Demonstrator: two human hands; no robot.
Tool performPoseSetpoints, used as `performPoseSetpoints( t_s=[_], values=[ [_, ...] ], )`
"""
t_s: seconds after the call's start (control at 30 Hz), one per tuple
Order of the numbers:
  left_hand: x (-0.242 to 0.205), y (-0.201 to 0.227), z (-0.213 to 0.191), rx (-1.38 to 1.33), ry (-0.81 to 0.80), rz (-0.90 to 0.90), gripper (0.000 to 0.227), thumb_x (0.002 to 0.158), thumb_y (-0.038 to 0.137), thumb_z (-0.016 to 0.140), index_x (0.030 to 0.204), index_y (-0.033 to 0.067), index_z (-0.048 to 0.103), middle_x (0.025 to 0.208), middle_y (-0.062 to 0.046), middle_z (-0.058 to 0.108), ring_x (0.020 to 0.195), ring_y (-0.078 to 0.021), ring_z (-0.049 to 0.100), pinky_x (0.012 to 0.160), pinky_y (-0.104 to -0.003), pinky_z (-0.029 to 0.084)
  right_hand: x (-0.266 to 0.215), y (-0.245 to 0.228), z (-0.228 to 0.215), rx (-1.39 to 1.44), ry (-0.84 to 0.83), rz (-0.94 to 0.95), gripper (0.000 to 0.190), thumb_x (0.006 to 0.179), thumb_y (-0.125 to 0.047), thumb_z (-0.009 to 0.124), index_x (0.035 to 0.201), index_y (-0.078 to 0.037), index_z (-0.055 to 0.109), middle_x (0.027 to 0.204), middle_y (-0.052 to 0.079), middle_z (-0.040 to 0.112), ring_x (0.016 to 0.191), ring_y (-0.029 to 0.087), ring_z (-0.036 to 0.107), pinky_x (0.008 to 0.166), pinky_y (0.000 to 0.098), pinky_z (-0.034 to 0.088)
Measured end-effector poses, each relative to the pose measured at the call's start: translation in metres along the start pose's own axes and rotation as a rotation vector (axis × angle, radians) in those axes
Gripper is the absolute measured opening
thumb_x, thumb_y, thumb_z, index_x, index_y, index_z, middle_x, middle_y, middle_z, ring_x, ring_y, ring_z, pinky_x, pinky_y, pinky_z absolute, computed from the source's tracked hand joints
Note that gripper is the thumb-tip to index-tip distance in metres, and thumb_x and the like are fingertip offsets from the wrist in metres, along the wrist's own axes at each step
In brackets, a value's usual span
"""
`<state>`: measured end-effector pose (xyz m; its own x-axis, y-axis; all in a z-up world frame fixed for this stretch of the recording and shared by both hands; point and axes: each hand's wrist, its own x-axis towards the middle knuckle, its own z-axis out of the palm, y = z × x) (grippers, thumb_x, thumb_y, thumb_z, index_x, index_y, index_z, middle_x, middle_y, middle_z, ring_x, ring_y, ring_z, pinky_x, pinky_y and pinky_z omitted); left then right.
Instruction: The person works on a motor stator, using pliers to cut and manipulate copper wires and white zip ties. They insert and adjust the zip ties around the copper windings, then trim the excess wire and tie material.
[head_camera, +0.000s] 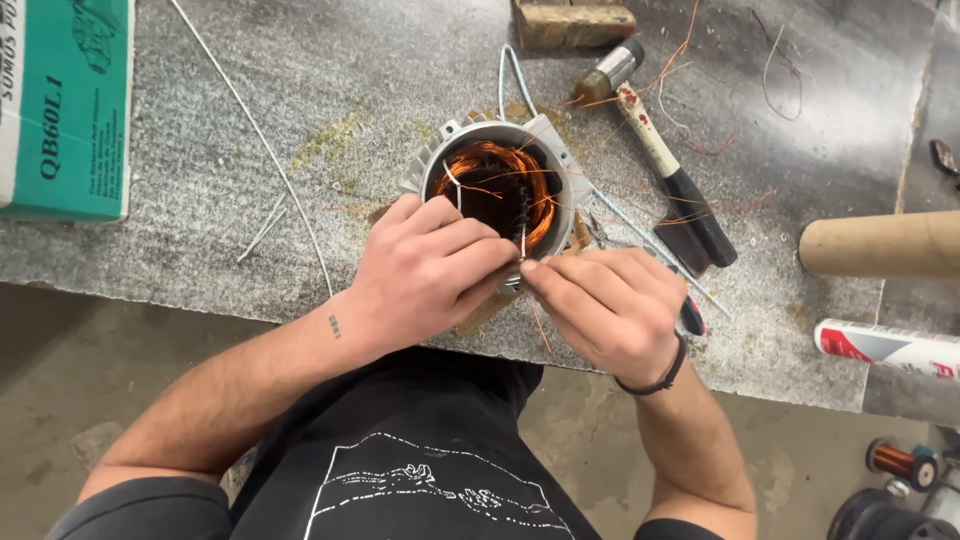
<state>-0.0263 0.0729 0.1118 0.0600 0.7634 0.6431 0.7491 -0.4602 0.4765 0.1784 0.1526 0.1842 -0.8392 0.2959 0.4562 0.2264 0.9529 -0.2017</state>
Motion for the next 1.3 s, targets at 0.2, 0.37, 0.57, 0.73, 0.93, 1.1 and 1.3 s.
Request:
performPoseSetpoints(
  t_s=[0.2, 0.37, 0.57, 0.73, 0.93, 1.1, 1.3],
  values=[
    [0.001, -0.001, 0.004, -0.054, -0.011, -0.028, 0.021, 0.083, 0.025, 0.082, 0.100, 0.0165, 0.073, 0.095, 0.008, 0.070, 0.085, -0.0138, 0.060, 0.075, -0.034, 0.042, 0.023, 0.000, -0.019, -0.262, -0.122, -0.200, 0.021, 0.083, -0.008, 0.081, 0.103, -0.009, 0.080, 0.099, 0.002, 0.072, 0.086, 0.018, 0.067, 0.067, 0.0323, 0.050],
    [0.002, -0.002, -0.001, -0.077, -0.035, -0.055, 0.017, 0.087, 0.028, 0.081, 0.094, 0.0180, 0.070, 0.088, 0.007, 0.069, 0.085, -0.0146, 0.062, 0.079, -0.036, 0.041, 0.028, 0.011, -0.027, -0.196, -0.260, -0.246, 0.025, 0.080, -0.012, 0.077, 0.105, -0.009, 0.077, 0.104, 0.003, 0.073, 0.094, 0.020, 0.070, 0.073, 0.0357, 0.053],
    [0.012, -0.004, 0.000, -0.115, -0.145, -0.046, 0.017, 0.090, 0.029, 0.078, 0.096, 0.0168, 0.069, 0.079, 0.004, 0.065, 0.077, -0.0172, 0.064, 0.080, -0.038, 0.041, 0.020, 0.015, -0.028, -0.184, -0.306, -0.185, 0.027, 0.079, -0.003, 0.076, 0.105, -0.002, 0.078, 0.104, 0.009, 0.073, 0.095, 0.024, 0.072, 0.078, 0.0357, 0.059],
    [0.017, -0.015, 0.004, -0.233, -0.214, -0.049, 0.019, 0.091, 0.028, 0.077, 0.101, 0.0145, 0.067, 0.076, 0.004, 0.064, 0.073, -0.0176, 0.066, 0.077, -0.038, 0.042, 0.011, 0.010, -0.020, -0.205, -0.267, -0.120, 0.019, 0.083, -0.002, 0.079, 0.102, -0.001, 0.077, 0.104, 0.010, 0.074, 0.096, 0.024, 0.073, 0.079, 0.0351, 0.060],
    [0.028, -0.026, 0.006, -0.308, -0.304, -0.020, 0.017, 0.088, 0.028, 0.075, 0.095, 0.0151, 0.067, 0.076, 0.001, 0.064, 0.073, -0.0209, 0.068, 0.067, -0.039, 0.047, 0.016, 0.003, -0.012, -0.259, -0.293, -0.051, 0.018, 0.082, -0.003, 0.081, 0.099, -0.001, 0.078, 0.101, 0.011, 0.075, 0.092, 0.024, 0.074, 0.071, 0.0341, 0.057],
    [0.034, -0.038, 0.008, -0.383, -0.383, 0.012, 0.016, 0.090, 0.030, 0.073, 0.091, 0.0154, 0.067, 0.077, -0.001, 0.065, 0.071, -0.0241, 0.070, 0.057, -0.040, 0.051, 0.011, 0.008, -0.009, -0.227, -0.303, -0.011, 0.018, 0.083, -0.005, 0.083, 0.099, 0.000, 0.076, 0.103, 0.012, 0.075, 0.096, 0.026, 0.074, 0.079, 0.0356, 0.061],
    [0.033, -0.045, 0.011, -0.412, -0.405, 0.032, 0.020, 0.089, 0.033, 0.072, 0.086, 0.0147, 0.065, 0.077, 0.000, 0.065, 0.069, -0.0237, 0.070, 0.052, -0.040, 0.052, 0.015, 0.007, -0.008, -0.267, -0.320, -0.077, 0.019, 0.080, 0.000, 0.081, 0.100, 0.000, 0.078, 0.105, 0.016, 0.075, 0.097, 0.030, 0.075, 0.078, 0.0367, 0.062]
  ],
)
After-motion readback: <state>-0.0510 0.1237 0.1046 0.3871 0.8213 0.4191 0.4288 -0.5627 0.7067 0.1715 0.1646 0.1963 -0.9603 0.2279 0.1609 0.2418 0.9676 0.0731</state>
